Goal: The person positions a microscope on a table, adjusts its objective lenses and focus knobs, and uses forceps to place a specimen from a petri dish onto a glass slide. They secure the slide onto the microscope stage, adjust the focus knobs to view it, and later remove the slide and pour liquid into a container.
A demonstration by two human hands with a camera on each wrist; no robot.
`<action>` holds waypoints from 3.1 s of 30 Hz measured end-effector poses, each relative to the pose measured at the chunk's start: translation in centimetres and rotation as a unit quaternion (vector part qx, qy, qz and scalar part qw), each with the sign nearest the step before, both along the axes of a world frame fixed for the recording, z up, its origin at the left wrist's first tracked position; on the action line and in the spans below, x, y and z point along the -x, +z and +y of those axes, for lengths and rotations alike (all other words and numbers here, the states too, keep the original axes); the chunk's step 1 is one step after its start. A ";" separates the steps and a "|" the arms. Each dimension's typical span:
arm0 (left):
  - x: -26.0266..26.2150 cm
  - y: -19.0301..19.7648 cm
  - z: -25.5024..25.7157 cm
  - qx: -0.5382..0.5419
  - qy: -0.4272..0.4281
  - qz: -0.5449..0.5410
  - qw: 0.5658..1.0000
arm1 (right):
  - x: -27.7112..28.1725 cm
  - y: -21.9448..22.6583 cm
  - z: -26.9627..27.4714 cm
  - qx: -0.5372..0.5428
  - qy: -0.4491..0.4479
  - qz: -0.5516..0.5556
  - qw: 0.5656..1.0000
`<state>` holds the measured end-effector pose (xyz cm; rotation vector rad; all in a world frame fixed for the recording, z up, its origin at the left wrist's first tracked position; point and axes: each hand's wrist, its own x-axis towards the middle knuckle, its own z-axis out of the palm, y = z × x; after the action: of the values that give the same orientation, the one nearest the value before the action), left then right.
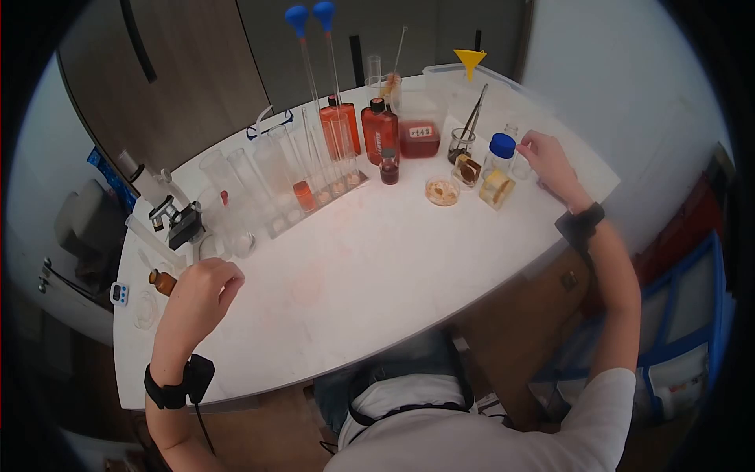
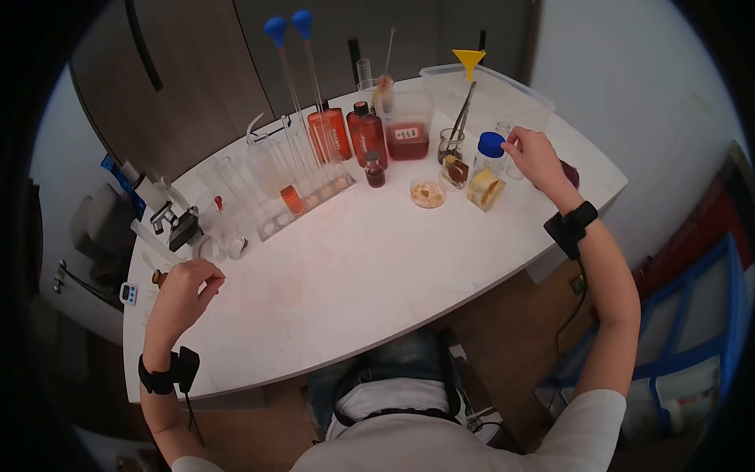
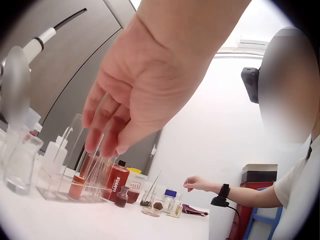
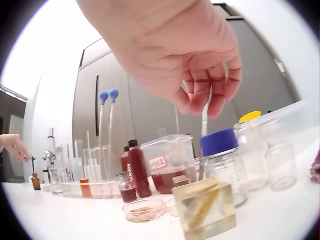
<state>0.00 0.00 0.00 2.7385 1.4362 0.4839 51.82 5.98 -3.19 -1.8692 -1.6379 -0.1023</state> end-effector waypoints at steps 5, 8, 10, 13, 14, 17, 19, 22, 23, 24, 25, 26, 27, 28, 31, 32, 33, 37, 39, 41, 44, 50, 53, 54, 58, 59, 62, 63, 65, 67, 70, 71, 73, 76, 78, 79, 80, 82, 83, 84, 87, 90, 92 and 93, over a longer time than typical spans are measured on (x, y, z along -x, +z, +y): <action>-0.8 -3.2 -0.8 0.094 0.000 0.017 0.995 | 2.8 -3.5 -1.1 0.076 -0.020 -0.204 0.976; -0.5 -3.9 -1.3 0.093 0.013 0.016 0.995 | 3.5 -4.3 -2.0 0.056 -0.011 -0.231 0.971; -0.2 -4.3 -1.5 0.082 0.021 0.012 0.996 | 3.7 -3.9 -1.5 0.050 -0.008 -0.217 0.975; 0.3 -5.0 -1.7 0.091 0.046 0.007 0.995 | 4.3 -2.6 -0.5 0.051 0.013 -0.153 0.987; 0.6 -5.8 -1.7 0.103 0.025 -0.002 0.994 | 4.5 -2.1 0.0 0.047 0.011 -0.153 0.987; 0.4 -6.2 -1.8 0.158 0.025 0.038 0.986 | 4.7 -0.6 1.6 0.088 0.067 -0.054 0.992; 0.9 -7.6 -2.0 0.140 -0.008 0.010 0.990 | 4.9 0.2 2.5 0.151 0.072 -0.050 0.985; 1.0 -8.6 -2.5 0.149 0.002 0.027 0.988 | 5.6 1.3 3.5 0.211 0.063 -0.025 0.975; 0.9 -8.9 -2.7 0.147 -0.001 0.026 0.989 | 5.9 1.6 3.7 0.214 0.065 -0.027 0.974; 0.9 -9.0 -2.9 0.150 0.001 0.021 0.988 | 6.3 2.0 3.9 0.222 0.067 -0.032 0.972; 0.7 -8.8 -2.9 0.146 0.005 0.029 0.989 | 6.4 2.4 4.3 0.228 0.068 -0.037 0.971; 0.6 -8.8 -2.9 0.143 0.011 0.038 0.989 | 6.3 2.6 4.8 0.230 0.070 -0.040 0.970; 0.6 -8.9 -2.9 0.145 0.013 0.036 0.989 | 6.1 2.7 5.5 0.223 0.073 -0.033 0.972; 0.7 -9.0 -2.8 0.139 0.009 0.038 0.990 | 6.0 2.7 5.9 0.216 0.076 -0.024 0.973; 0.4 -8.8 -2.3 0.145 0.015 0.042 0.988 | 5.9 3.5 5.8 0.203 0.060 0.015 0.977; 0.3 -8.6 -2.1 0.161 0.023 0.045 0.986 | 5.8 3.8 5.5 0.202 0.058 0.017 0.978; 0.1 -8.5 -2.0 0.159 0.021 0.047 0.986 | 5.5 4.3 5.1 0.203 0.051 0.025 0.978; -1.1 -7.2 -1.1 0.203 0.063 0.097 0.972 | 3.7 5.0 3.2 0.232 0.014 -0.002 0.973; -1.5 -6.5 -0.6 0.222 0.080 0.124 0.964 | 3.9 4.3 1.4 0.249 -0.001 -0.032 0.968; -2.0 -6.3 0.0 0.224 0.080 0.155 0.959 | 3.5 2.7 0.0 0.268 -0.018 -0.065 0.961; -2.6 -6.7 0.5 0.200 0.053 0.205 0.957 | 3.5 0.6 -1.8 0.349 -0.056 -0.222 0.909; -2.1 -6.9 1.0 0.192 0.009 0.200 0.961 | 0.2 -4.9 -1.0 0.242 0.066 -0.159 0.955; -2.0 -6.8 0.8 0.191 0.003 0.200 0.961 | 0.2 -4.8 -0.9 0.246 0.071 -0.105 0.961; -1.9 -7.0 0.6 0.193 0.004 0.202 0.960 | 0.1 -4.8 -0.9 0.246 0.076 -0.066 0.964; -2.2 -7.1 0.5 0.198 0.023 0.214 0.956 | -0.4 -5.2 -1.0 0.225 0.058 0.007 0.973; -2.4 -7.0 0.4 0.202 0.029 0.225 0.953 | -0.3 -5.2 -1.2 0.224 0.041 -0.004 0.974; -3.1 -6.2 0.2 0.206 0.019 0.228 0.951 | -0.7 -4.3 -2.8 0.215 0.003 0.004 0.977; -3.0 -6.1 0.3 0.204 0.013 0.230 0.952 | -0.8 -3.6 -3.6 0.204 -0.012 0.021 0.979; -2.7 -6.7 0.1 0.208 0.040 0.197 0.957 | -0.6 -0.8 -5.5 0.197 -0.090 0.041 0.975; -2.2 -7.2 0.2 0.190 0.019 0.185 0.964 | -1.9 -0.5 -6.2 0.193 -0.166 0.059 0.965; -1.9 -7.5 0.5 0.193 0.019 0.163 0.967 | -7.0 -4.0 -4.4 0.001 -0.234 -0.368 0.900; -1.9 -7.4 0.5 0.210 0.040 0.149 0.965 | -8.2 -5.0 -3.7 0.003 -0.239 -0.368 0.899; -1.8 -6.6 0.3 0.223 0.028 0.174 0.959 | -10.6 -7.5 -2.3 0.048 -0.189 -0.562 0.803; -1.2 -7.0 0.0 0.222 0.005 0.166 0.961 | -9.5 -6.9 -1.5 0.138 -0.146 -0.603 0.772; -1.1 -7.1 -0.1 0.212 -0.016 0.141 0.967 | -8.8 -6.2 -1.9 0.184 -0.111 -0.618 0.756; -1.5 -7.1 -0.2 0.205 -0.017 0.137 0.969 | -9.6 -6.6 -2.0 0.189 -0.110 -0.615 0.757; -1.6 -7.0 -0.3 0.197 -0.018 0.132 0.971 | -10.7 -7.1 -2.0 0.166 -0.090 -0.555 0.810; -1.5 -7.2 -0.2 0.200 -0.019 0.132 0.971 | -11.2 -6.3 -2.3 0.110 -0.054 -0.481 0.868; -1.4 -7.2 -0.2 0.205 -0.019 0.133 0.970 | -11.4 -5.7 -2.7 0.110 -0.053 -0.482 0.868; -1.4 -7.1 -0.2 0.206 -0.019 0.132 0.969 | -10.2 -3.9 -3.5 0.115 -0.088 -0.400 0.905; -1.5 -6.7 -0.1 0.223 -0.026 0.117 0.967 | -10.9 -3.0 -4.2 0.036 -0.134 -0.232 0.963; -1.6 -6.5 0.1 0.229 -0.029 0.117 0.966 | -11.6 -3.6 -5.0 0.152 -0.191 0.153 0.958; -1.6 -6.4 0.0 0.233 -0.020 0.131 0.964 | -11.3 -5.1 -5.1 0.206 -0.203 0.160 0.944; -1.6 -6.4 0.1 0.232 -0.022 0.132 0.964 | -11.4 -5.5 -5.0 0.199 -0.197 0.168 0.945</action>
<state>1.60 0.07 -6.41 2.5029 1.3190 -0.2089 63.23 0.97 -8.70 -2.3476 -1.0919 0.3883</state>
